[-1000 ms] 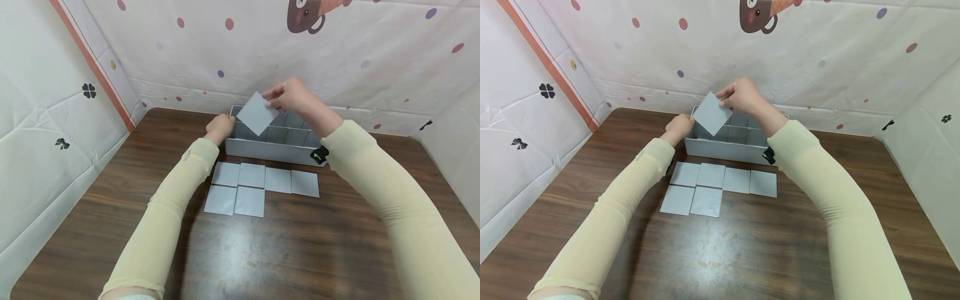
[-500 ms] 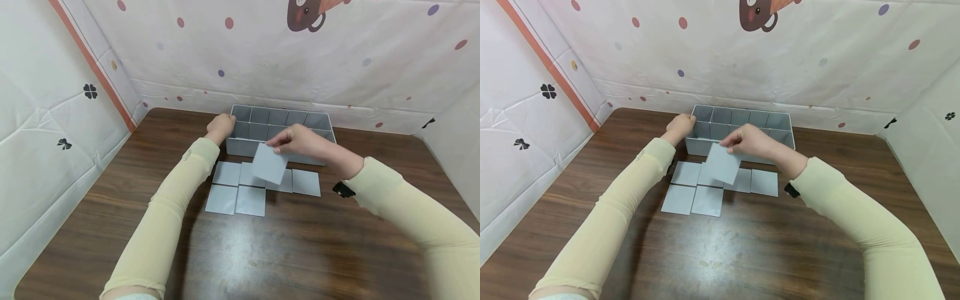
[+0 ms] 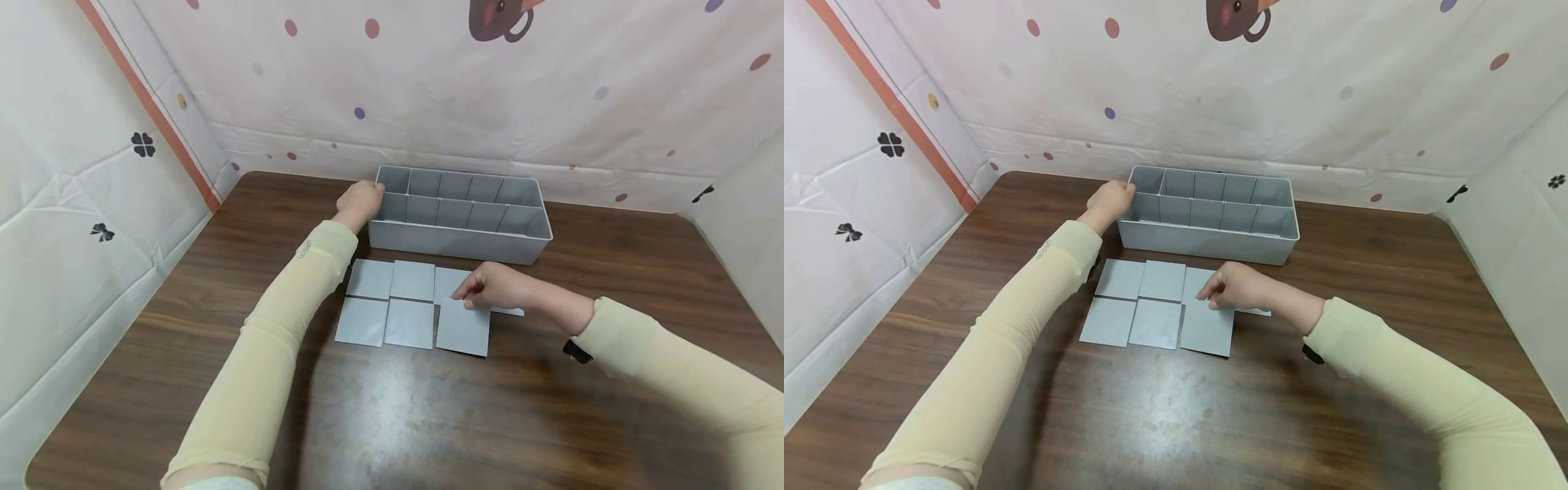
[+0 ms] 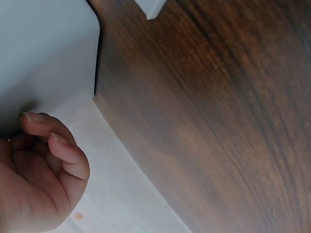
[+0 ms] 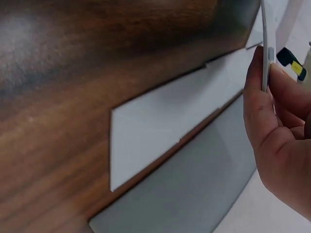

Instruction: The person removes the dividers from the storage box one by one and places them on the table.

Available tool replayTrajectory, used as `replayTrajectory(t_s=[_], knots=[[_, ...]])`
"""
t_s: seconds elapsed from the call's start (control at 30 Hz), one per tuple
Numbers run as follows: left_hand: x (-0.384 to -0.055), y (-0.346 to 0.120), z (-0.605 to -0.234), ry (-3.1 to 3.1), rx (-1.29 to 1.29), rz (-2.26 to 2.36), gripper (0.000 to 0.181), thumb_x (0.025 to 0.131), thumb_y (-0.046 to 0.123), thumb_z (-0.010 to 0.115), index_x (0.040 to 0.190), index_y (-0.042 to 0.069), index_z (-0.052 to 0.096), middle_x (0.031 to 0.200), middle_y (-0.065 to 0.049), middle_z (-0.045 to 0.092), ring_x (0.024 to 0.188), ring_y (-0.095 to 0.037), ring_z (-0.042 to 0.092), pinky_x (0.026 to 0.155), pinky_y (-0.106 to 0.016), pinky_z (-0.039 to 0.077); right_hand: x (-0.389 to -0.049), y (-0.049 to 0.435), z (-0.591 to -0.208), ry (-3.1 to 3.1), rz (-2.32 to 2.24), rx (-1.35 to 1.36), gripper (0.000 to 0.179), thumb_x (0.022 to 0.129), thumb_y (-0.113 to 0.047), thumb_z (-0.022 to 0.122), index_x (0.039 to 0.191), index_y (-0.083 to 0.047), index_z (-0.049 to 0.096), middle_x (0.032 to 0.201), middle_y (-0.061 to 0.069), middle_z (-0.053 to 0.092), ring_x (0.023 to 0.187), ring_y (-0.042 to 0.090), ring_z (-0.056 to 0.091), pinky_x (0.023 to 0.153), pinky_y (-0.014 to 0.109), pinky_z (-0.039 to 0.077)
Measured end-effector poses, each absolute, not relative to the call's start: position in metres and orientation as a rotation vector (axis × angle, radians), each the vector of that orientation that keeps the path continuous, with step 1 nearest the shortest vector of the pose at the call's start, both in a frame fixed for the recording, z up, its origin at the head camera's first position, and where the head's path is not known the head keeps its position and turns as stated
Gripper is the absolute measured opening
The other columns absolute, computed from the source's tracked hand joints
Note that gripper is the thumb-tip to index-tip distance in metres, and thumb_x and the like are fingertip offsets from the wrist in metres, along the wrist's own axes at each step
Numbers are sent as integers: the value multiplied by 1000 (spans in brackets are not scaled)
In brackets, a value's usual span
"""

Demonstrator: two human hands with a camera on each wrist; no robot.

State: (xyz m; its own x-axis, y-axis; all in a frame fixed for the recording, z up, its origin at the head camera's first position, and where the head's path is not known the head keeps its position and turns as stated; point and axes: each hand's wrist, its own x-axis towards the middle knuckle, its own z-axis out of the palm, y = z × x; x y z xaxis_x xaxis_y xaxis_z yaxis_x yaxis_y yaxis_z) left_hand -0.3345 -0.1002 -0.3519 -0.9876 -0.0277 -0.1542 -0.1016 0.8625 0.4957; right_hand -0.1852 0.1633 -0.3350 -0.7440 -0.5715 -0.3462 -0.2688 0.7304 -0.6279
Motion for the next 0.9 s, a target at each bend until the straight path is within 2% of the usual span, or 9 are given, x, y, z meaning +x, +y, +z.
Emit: replayTrajectory(t_s=[0.37, 0.7, 0.9], knots=[[-335, -100, -354, 2895, -114, 793, 50, 112, 37, 24, 71, 14, 42, 72, -3, 43, 64, -17, 40, 56, -28, 31, -188, 156, -356, 2418, -752, -604, 13, 91, 0, 71, 102, 0, 78, 99, 12, 77, 91, 13, 65, 77, 24, 53], [-335, -99, -352, 2896, -104, 800, 49, 112, 38, 24, 73, 15, 42, 73, -3, 43, 65, -17, 40, 57, -28, 31, -186, 150, -362, 2508, -731, -608, 8, 92, 0, 71, 96, -3, 77, 93, 9, 75, 85, 12, 62, 75, 25, 50], [-333, -100, -352, 2890, -111, 797, 49, 112, 38, 23, 73, 15, 42, 74, -3, 43, 66, -17, 40, 57, -27, 32, -180, 147, -366, 2607, -686, -701, 6, 91, 0, 72, 91, -5, 76, 85, 5, 73, 78, 11, 57, 72, 27, 48]])
